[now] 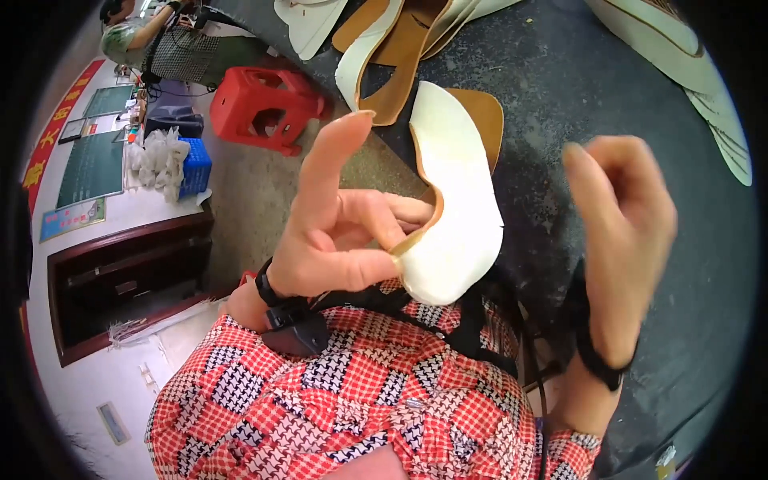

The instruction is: The person is assembling white shoe components by peeling off protective adhesive strips and sticking parts together at a manufacturing station.

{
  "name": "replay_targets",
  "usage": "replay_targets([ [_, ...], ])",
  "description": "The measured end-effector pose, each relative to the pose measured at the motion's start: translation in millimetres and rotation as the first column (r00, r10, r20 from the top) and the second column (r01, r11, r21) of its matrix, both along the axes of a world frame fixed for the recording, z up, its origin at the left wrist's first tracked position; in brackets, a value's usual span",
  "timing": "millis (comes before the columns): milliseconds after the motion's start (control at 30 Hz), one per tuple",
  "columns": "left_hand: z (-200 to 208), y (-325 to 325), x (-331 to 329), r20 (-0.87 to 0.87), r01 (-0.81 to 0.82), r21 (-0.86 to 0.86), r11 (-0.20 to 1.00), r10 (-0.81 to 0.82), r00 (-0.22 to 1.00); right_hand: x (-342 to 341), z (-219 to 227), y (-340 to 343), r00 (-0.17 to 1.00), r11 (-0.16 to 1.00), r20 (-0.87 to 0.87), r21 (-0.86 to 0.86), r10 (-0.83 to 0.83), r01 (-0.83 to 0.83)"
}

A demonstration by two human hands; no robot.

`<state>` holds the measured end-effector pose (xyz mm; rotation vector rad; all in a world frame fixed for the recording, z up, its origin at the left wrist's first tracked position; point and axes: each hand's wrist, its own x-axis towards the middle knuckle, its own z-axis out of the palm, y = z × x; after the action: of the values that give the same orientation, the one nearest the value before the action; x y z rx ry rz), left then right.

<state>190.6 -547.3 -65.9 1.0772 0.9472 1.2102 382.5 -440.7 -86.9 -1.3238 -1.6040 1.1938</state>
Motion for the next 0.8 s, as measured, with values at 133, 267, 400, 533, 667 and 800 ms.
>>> replay_targets([
  [133,14.0,4.6,1.4,0.140,0.067,-0.105,0.992,-0.052,0.989,-22.6,1.3,-12.1,0.877,0.853,-0.238,-0.229,0.417,-0.468],
  [267,20.5,-6.0,-9.4,0.090,0.008,-0.019,1.000,-0.007,0.996,16.6,-5.3,20.3,0.973,0.911,-0.174,-0.359,0.150,-0.205],
  [400,36.3,-3.2,-8.4,0.291,-0.021,-0.003,1.000,0.021,0.956,13.7,-12.5,-6.9,0.654,0.455,-0.757,-0.580,0.006,-0.676],
  [533,70.1,19.1,0.3,-0.265,0.305,0.065,0.950,-0.279,0.923,-16.8,17.5,29.2,0.534,0.567,-0.845,-0.451,-0.023,-0.689],
  [667,87.1,53.2,-6.7,-0.501,0.311,0.474,0.824,-0.038,0.864,-10.3,79.6,78.7,0.572,0.859,-0.799,-0.152,0.184,-0.488],
  [800,53.3,159.6,-12.0,-0.683,0.375,0.633,0.678,0.261,0.682,19.3,77.9,138.7,0.608,0.990,-0.794,-0.072,0.015,-0.119],
])
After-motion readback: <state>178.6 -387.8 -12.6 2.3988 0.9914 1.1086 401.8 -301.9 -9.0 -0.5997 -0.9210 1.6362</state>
